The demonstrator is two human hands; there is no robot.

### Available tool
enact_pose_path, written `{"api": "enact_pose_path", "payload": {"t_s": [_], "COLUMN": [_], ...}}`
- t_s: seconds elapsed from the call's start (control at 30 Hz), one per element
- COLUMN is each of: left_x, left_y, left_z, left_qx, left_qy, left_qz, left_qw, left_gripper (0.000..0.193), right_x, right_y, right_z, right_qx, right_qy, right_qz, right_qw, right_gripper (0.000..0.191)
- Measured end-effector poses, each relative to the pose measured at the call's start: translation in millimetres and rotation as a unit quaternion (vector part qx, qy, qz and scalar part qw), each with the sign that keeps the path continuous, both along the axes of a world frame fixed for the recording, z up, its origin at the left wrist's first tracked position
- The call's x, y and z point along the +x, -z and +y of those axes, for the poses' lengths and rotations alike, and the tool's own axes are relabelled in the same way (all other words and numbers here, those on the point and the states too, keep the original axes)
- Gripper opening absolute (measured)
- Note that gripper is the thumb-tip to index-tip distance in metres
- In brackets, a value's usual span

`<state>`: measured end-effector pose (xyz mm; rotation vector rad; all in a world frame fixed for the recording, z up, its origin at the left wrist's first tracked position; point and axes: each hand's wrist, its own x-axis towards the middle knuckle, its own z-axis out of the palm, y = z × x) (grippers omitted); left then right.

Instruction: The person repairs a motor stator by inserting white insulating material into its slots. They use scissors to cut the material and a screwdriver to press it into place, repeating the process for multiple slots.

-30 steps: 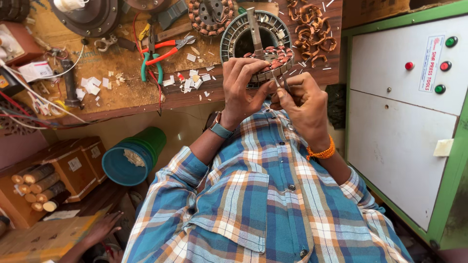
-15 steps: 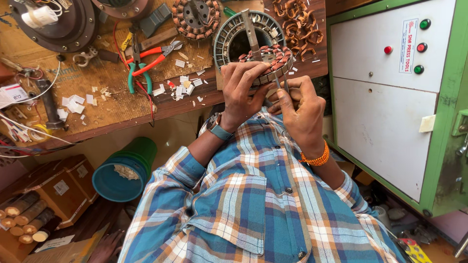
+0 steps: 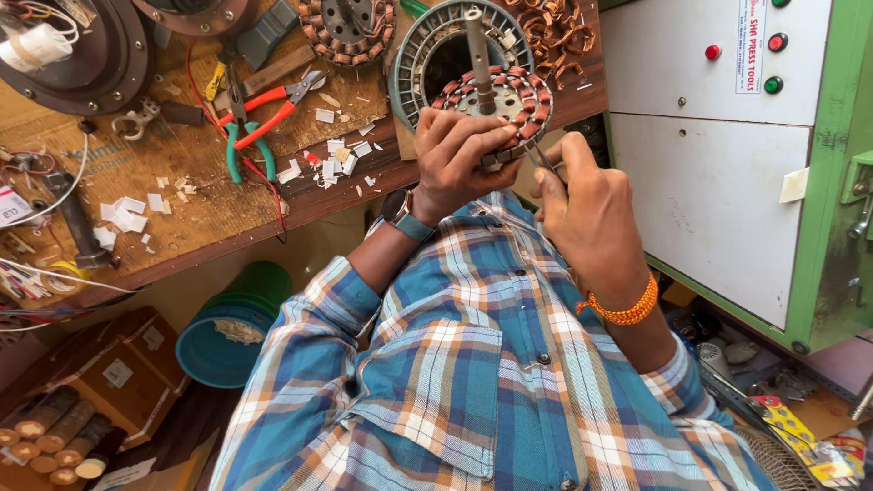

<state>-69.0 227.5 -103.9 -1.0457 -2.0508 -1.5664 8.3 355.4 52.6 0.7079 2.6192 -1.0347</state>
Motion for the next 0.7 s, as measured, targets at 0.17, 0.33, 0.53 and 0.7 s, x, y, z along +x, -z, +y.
{"api": "enact_pose_path", "payload": {"t_s": [0.17,0.33,0.53,0.7], "left_x": [-3,-17,-22,-19], "left_y": [-3,-14,-18,-16], "left_z": [1,6,-6,-9], "left_qx": [0.024,0.056,0.065,0.054], "left_qy": [-0.014,-0.042,0.031,0.028], "left_qz": [-0.017,-0.115,-0.094,-0.065], "left_qw": [0.999,0.991,0.993,0.996], "left_gripper": [0.039,0.035,0.038,0.043], "right_x": [0,-1,-25,-28], "right_y": [-1,13,61,71], "right_z": [3,27,44,52], "right_qx": [0.022,-0.16,-0.095,-0.211], "right_qy": [-0.03,0.074,-0.057,-0.139], "right_qz": [0.031,0.152,0.305,0.265], "right_qw": [0.999,0.973,0.946,0.931], "right_gripper": [0.011,0.029,0.038,0.035]}}
